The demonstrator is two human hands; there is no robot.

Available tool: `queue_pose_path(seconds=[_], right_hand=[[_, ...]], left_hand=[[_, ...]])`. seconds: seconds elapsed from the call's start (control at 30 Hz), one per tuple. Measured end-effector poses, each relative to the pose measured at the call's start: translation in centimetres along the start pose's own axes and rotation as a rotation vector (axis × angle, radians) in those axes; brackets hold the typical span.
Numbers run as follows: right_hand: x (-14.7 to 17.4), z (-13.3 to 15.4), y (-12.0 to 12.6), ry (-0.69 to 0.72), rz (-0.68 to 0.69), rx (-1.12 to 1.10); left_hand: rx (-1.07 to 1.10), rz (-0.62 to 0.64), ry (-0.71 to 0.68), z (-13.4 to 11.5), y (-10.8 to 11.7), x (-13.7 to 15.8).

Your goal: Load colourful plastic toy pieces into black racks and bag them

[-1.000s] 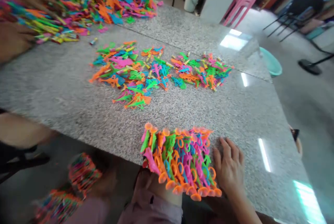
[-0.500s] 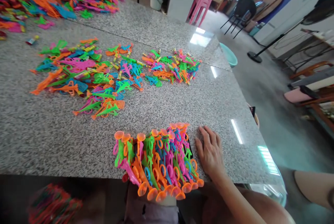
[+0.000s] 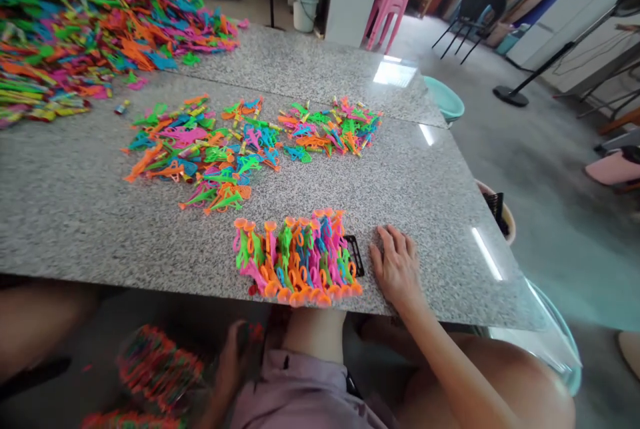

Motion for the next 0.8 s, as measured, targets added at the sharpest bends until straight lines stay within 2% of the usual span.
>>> queue_pose_path(seconds=[0.1,0.17,0.23,0.27,0.3,0.37,0.4,0.43,0.47,0.53,0.63,0.73,0.8], right_hand=[[0.4,0.7,2.0,-0.014,-0.132,-0.151],[2.4,1.8,4.7,-0.043,-0.283,-0.287],[5.5,3.8,6.3,-0.068,-0.291,-0.457],[7.0,5.3,5.8,-0.069,-0.152,-0.570],[8.8,7.1,4.6,-0.066,0.065,-0.701],[13.0,9.7,1.9,-0.155,0.466,-0.871],[14.8,10.4,0.9,-0.219,0.603,-0.917],[16.2,10.5,0.2,-0.290,0.677,-0.943],[17.0,10.2,-0.2,-0.350,0.699,-0.965],[17.4,9.5,-0.4,-0.412,0.668,-1.032],[16.6,9.2,0.5,-0.388,0.518,-1.173],[15.8,10.4,0.7,-0.315,0.413,-1.314],[15.5,11.4,-0.2,-0.289,0.420,-1.346]], left_hand=[[0.247,-0.080,0.092,-1.4,1.8,3.5],[0.475,-0.097,0.090,-4.1,3.8,4.8],[0.593,-0.102,0.036,-8.1,6.0,5.0],[0.629,-0.075,-0.011,-10.3,6.7,4.9],[0.663,-0.049,-0.065,-12.5,7.3,4.7],[0.679,-0.031,-0.206,-16.4,8.2,4.2],[0.657,-0.043,-0.268,-17.7,8.6,4.1],[0.616,-0.069,-0.309,-18.5,9.1,3.9],[0.565,-0.107,-0.325,-18.7,9.7,3.8],[0.454,-0.220,-0.274,-17.4,11.5,3.6],[0.329,-0.419,-0.159,-14.7,15.2,3.6],[0.247,-0.409,-0.186,-14.9,15.9,3.2],[0.198,-0.322,-0.261,-16.4,14.6,3.1]])
Point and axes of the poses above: each hand's wrist, its own x-axis away from the middle knuckle, its own y-axis out of the back of the hand, z = x × y, the point moved 9 cm from there along -x, towards the middle knuckle, and after that the axes turned 12 degrees about -x, right-handed, at the moved point
